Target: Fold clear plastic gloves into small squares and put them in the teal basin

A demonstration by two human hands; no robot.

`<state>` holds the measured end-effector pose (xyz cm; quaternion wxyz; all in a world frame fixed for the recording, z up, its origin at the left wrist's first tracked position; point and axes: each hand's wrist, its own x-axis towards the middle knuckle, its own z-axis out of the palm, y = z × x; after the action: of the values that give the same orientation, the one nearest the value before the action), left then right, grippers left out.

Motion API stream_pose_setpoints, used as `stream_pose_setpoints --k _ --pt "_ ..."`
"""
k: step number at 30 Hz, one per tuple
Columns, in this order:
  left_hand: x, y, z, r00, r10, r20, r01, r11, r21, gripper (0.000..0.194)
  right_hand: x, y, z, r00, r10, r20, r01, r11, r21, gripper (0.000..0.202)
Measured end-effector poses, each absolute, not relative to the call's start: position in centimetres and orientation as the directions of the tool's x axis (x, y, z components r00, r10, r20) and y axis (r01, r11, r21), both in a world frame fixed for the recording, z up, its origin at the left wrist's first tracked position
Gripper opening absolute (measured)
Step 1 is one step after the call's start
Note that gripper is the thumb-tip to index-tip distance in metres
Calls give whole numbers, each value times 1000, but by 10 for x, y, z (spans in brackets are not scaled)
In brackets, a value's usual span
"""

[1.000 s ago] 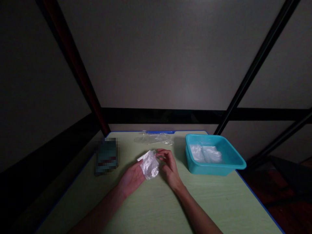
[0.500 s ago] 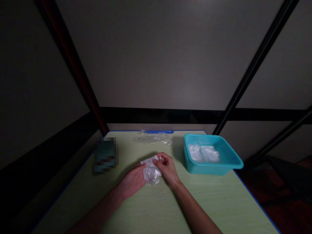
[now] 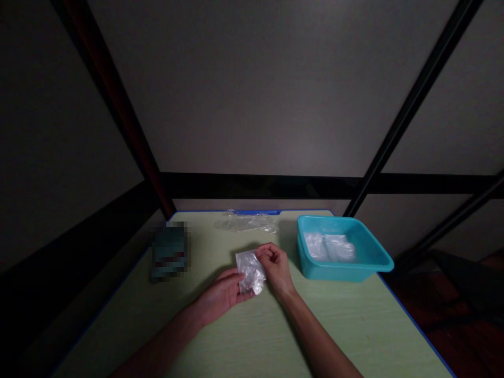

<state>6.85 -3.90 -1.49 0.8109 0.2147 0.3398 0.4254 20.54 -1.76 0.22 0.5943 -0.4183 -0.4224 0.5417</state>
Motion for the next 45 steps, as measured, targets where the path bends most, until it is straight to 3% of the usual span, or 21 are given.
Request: stream_pose_setpoints --k 5,13,21,26,34,45 --pt "69 -40 -14 402 847 -349 -541 526 656 11 206 -18 2 49 998 34 -255 45 -966 23" --pt "69 -38 -4 359 862 -359 -561 507 655 13 201 -20 7 34 994 -102 -336 -85 -938 33" --pt "72 -38 6 390 861 -326 -527 499 688 12 205 -29 16 41 997 -69 -394 -48 -918 32" --pt "82 -45 15 439 843 -310 -515 519 682 8 227 -39 34 118 992 50 -258 79 -963 26" --pt "105 -53 37 549 799 -247 -453 532 715 10 266 -45 78 60 975 214 -53 218 -975 18" --pt "96 -44 40 578 772 -262 -321 511 797 27 387 -1 102 83 992 99 179 83 -980 25"
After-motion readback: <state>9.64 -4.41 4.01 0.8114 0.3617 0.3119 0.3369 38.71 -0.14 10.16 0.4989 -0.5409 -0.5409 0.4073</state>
